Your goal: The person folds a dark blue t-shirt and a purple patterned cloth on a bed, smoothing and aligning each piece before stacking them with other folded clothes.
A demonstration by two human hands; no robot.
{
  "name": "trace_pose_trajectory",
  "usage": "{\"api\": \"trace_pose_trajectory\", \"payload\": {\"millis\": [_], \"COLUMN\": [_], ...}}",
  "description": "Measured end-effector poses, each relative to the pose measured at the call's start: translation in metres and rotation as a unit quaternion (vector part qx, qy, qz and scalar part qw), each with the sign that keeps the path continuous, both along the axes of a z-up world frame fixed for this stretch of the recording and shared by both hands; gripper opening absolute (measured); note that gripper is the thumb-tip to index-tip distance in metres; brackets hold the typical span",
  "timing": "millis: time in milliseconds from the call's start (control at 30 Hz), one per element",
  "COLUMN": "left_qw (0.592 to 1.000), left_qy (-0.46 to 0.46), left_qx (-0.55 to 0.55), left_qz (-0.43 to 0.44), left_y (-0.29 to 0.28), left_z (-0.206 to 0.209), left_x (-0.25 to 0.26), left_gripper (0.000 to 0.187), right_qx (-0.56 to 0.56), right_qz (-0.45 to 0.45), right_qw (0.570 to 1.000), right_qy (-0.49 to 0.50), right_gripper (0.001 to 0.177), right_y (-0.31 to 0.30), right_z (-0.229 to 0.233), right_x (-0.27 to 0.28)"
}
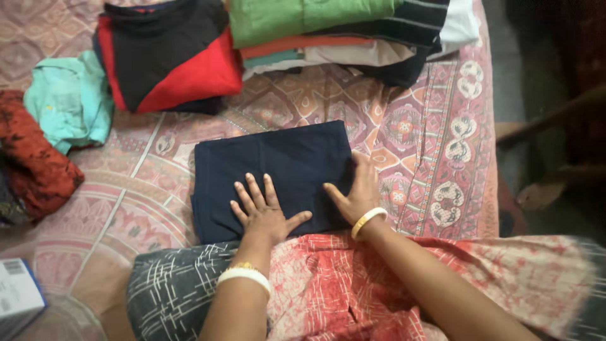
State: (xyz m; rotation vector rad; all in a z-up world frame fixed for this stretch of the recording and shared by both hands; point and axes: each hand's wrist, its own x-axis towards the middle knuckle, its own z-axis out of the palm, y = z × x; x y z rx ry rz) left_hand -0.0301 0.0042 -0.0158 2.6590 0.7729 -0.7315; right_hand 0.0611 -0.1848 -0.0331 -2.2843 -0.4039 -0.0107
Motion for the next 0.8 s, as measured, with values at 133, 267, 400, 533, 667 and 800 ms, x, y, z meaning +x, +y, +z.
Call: {"api": "trace_pose_trajectory", "payload": {"millis": [133, 267, 400, 533, 667, 800], "left_qw": [1.000, 1.000, 0.998, 0.988, 0.983, 0.985], "left_qy": [-0.014, -0.012, -0.053, -0.124, -0.082, -0.016], "left_qx": [0.005, 0.009, -0.043, -0.033, 0.016, 0.012], "left_qz": [0.000, -0.008, -0.016, -0.092, -0.164, -0.173], "left_y": [0.001, -0.010, -0.031, -0.052, -0.075, -0.076], "left_z": [0.007, 0.012, 0.011, 0.015, 0.030, 0.049], "left_x": [0.002, -0.005, -0.009, -0.017, -0.023, -0.021], "left_gripper": [0.143, 0.141, 0.133, 0.118, 0.113, 0.112], "right_qx": [0.100, 0.049, 0.125, 0.084, 0.030, -0.050], "right_qz": [0.016, 0.075, 0.132, 0.078, 0.060, 0.018], "right_qw": [0.993, 0.989, 0.983, 0.993, 0.996, 0.997], "right_qy": [0.052, 0.116, 0.021, 0.009, 0.051, 0.057], "right_gripper": [0.078, 0.064, 0.070, 0.071, 0.075, 0.073], "right_y": [-0.001, -0.003, -0.011, -0.050, -0.101, -0.117], "right_z": [0.007, 0.011, 0.015, 0.025, 0.020, -0.004], "right_x": [0.005, 0.004, 0.023, 0.054, 0.067, 0.060]}}
